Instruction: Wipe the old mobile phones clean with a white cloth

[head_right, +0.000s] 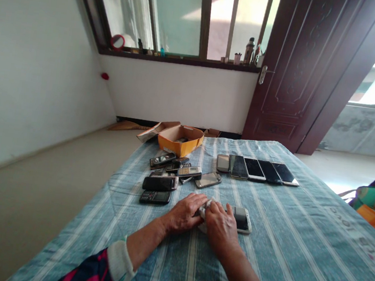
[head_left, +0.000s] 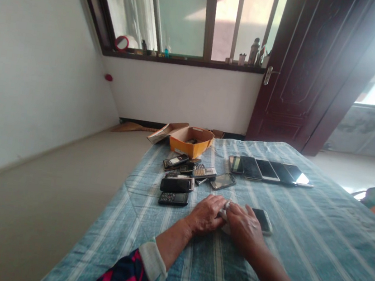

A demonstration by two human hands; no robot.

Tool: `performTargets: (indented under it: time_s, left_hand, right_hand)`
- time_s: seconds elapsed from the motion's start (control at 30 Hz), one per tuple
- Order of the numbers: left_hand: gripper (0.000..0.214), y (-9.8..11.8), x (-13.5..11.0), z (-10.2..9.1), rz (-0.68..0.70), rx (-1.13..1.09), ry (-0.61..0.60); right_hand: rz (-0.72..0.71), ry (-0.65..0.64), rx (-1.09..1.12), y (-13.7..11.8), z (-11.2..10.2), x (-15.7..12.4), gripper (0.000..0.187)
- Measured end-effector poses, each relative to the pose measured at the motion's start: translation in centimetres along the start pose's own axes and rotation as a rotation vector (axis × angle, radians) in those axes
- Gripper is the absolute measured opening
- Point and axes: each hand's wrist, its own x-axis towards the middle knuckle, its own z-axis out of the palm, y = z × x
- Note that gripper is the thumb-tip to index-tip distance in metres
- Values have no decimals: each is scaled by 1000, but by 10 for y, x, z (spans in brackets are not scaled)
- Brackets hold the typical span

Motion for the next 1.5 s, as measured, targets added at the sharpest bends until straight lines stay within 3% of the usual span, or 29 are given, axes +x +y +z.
performTargets:
  time_s: [0.23, 0.43, 0.53, 0.9, 1.2, 1.33, 1.5]
  left_hand:
    - [43, 0, -1, 3, -19, 24, 11]
    - [37, 0, 0, 1, -9, 19, -1]
    - [34, 0, 1, 0, -4, 22, -17]
    - [42, 1, -1, 1, -11, 31, -5]
    - [32, 2, 0, -2, -6, 50, -36]
    - [33, 1, -1, -3, 3, 51, -56]
    - [36, 2, -1, -7, 13, 22, -73]
  right_hand:
    - [196, 22, -160, 22, -6, -9, 33]
    - [-3, 129, -91, 0, 8, -5, 30]
    - [-32, 129, -76, -4, 10, -4, 30]
    - [217, 72, -229, 34, 0, -18, 30]
    - [-81, 157, 0, 5, 11, -14, 32]
    - [-73, 123, 70, 8, 8, -16, 36]
    - [-69, 116, 92, 7, 7, -10, 27]
